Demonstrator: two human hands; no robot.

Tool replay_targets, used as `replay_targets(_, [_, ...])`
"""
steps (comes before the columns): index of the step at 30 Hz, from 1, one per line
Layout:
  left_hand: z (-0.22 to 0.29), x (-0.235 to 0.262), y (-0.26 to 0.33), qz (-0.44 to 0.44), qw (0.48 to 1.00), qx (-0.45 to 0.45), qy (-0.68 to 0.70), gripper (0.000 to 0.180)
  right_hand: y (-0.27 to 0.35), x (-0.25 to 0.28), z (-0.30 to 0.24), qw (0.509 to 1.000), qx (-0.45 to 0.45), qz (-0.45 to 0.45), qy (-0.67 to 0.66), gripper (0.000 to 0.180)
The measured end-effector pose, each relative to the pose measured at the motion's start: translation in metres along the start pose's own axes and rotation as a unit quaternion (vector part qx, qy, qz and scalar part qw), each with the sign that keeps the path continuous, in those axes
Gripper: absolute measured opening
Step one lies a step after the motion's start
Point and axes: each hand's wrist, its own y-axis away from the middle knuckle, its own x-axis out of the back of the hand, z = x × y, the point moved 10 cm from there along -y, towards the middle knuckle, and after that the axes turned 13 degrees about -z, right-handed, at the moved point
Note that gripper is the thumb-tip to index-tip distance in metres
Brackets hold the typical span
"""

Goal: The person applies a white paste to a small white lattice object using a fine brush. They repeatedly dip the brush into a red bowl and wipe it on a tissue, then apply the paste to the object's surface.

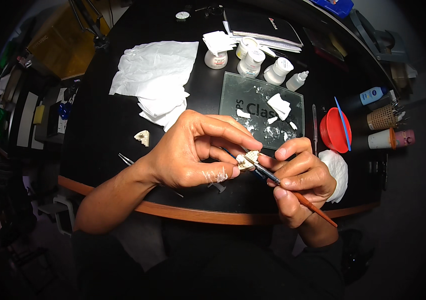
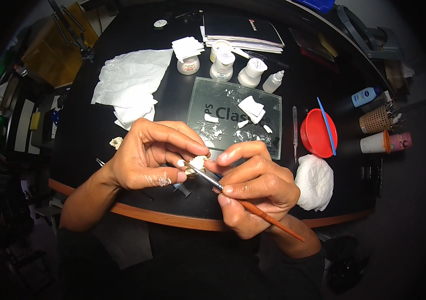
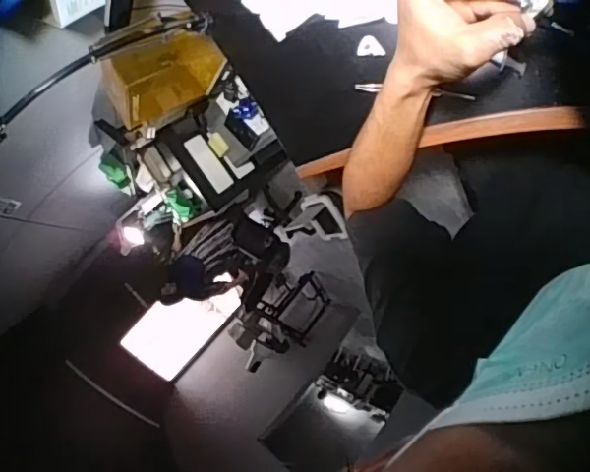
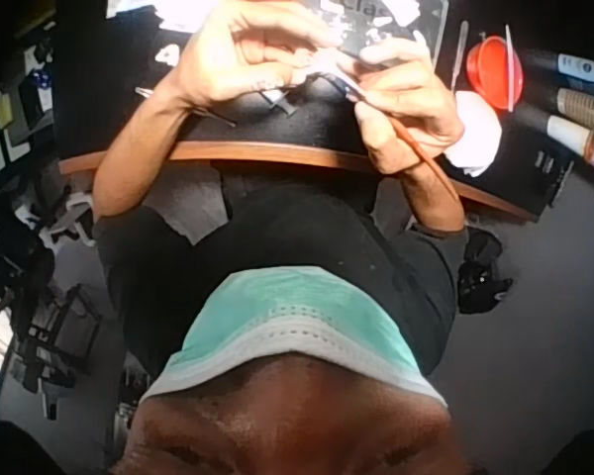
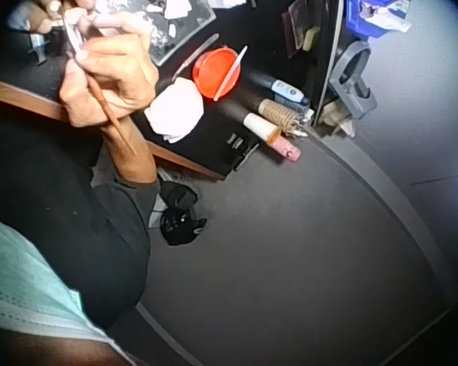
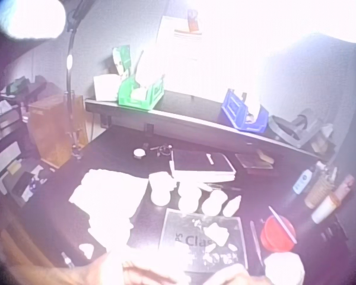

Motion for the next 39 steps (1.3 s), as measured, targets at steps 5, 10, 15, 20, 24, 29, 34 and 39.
replay_targets(5, [0.001, 0.000, 0.000, -0.003, 1.000, -0.001, -0.004, 0.040, 0.001, 0.000, 0.000, 1.000, -0.001, 0.002, -0.003, 0.023])
replay_targets(10, [0.000, 0.001, -0.001, -0.003, 1.000, -0.002, -0.002, 0.040, 0.001, 0.000, 0.002, 1.000, 0.001, 0.006, -0.006, 0.023])
replay_targets(15, [0.002, 0.000, -0.001, -0.002, 1.000, 0.000, -0.008, 0.040, 0.001, 0.000, 0.000, 1.000, 0.006, 0.003, 0.003, 0.024])
replay_targets(20, [0.001, 0.000, 0.000, 0.000, 1.000, 0.002, -0.004, 0.040, 0.002, 0.000, 0.001, 1.000, 0.005, 0.007, 0.001, 0.022])
replay_targets(24, [0.000, -0.002, 0.000, 0.000, 1.000, 0.005, 0.016, 0.039, 0.003, 0.000, 0.001, 1.000, 0.006, 0.021, -0.008, 0.021])
replay_targets(29, [-0.001, -0.003, -0.001, 0.001, 0.999, -0.003, 0.039, 0.039, 0.001, -0.002, -0.007, 0.999, 0.023, 0.011, 0.024, 0.023])
replay_targets(34, [0.000, -0.004, -0.001, -0.007, 1.000, -0.006, 0.002, 0.039, 0.000, -0.005, -0.012, 0.999, 0.039, 0.006, 0.034, 0.022])
replay_targets(39, [0.000, -0.003, -0.002, -0.006, 1.000, 0.000, 0.005, 0.040, 0.000, -0.003, -0.010, 0.998, 0.036, 0.004, 0.045, 0.020])
